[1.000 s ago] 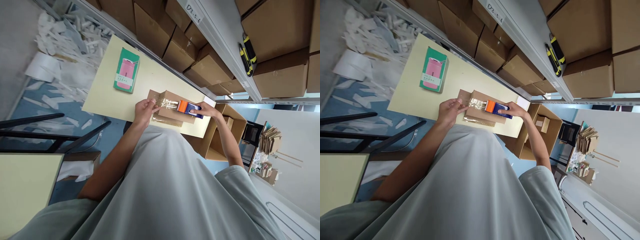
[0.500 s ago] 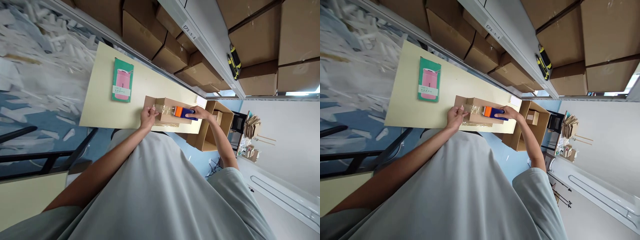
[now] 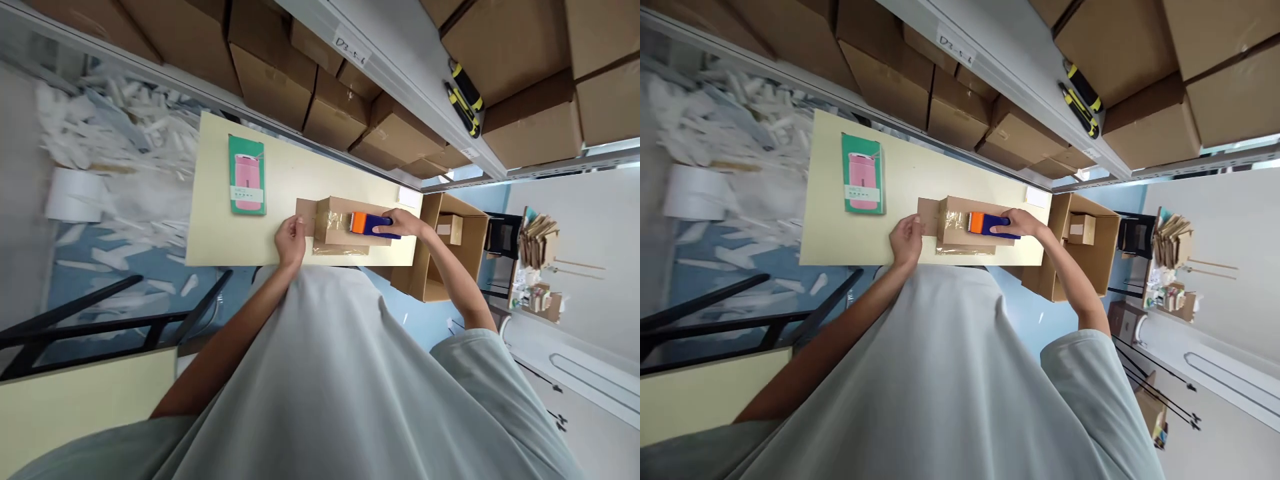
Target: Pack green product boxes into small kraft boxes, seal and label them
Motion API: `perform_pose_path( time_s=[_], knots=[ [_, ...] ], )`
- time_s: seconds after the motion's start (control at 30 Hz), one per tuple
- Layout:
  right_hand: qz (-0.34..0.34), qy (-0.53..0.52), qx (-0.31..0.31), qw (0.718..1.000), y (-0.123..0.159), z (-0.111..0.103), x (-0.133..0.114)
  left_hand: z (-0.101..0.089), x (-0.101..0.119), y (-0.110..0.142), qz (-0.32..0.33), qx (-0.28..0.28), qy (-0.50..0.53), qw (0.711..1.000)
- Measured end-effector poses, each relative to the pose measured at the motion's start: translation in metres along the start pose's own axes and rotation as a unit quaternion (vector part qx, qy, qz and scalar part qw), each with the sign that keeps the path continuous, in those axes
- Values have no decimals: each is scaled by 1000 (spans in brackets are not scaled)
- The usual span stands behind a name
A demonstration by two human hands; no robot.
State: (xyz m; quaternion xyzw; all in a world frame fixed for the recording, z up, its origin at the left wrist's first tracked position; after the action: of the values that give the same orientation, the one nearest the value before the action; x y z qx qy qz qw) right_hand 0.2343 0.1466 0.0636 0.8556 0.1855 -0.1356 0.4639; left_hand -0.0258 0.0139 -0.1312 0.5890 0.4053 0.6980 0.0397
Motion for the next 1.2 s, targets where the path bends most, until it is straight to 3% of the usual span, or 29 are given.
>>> perform_pose_path(
  time_s=[0.1,0.2,0.37,0.57,0.7,0.8,1.03,1.1,1.2],
  knots=[
    [-34,18,10,999,-4,1,0,10,40,25,85,12,-50,995],
    [-49,31,12,998,-10,3,3,32,64,44,121,49,-88,988],
    [-76,40,19,996,-22,5,9,45,64,45,119,149,-112,975],
    [-98,-11,3,995,-31,8,4,46,59,35,106,174,-132,970],
    [-127,-72,-24,989,-21,6,11,44,65,39,110,217,-176,954],
    [-129,-131,-32,982,3,2,52,44,64,40,107,229,-199,947],
    [-65,-235,-61,968,87,-7,197,44,59,34,100,226,-227,942],
    [-58,-232,-60,969,96,-8,220,46,59,33,98,230,-225,942],
    [-62,-190,-49,979,88,-6,237,47,60,33,95,239,-215,942]
  ],
)
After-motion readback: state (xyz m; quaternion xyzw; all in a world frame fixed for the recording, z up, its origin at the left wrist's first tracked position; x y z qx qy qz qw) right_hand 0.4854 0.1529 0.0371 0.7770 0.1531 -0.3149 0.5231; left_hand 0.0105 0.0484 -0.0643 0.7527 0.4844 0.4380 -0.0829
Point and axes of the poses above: each hand's wrist, its own y-axis away from the middle knuckle, its own z-axis out of the palm, x = y × z, the point moved 10 cm from there along -y, towards the middle knuckle, and after that the axes turned 7 degrees about -z, right-handed, at the moved point
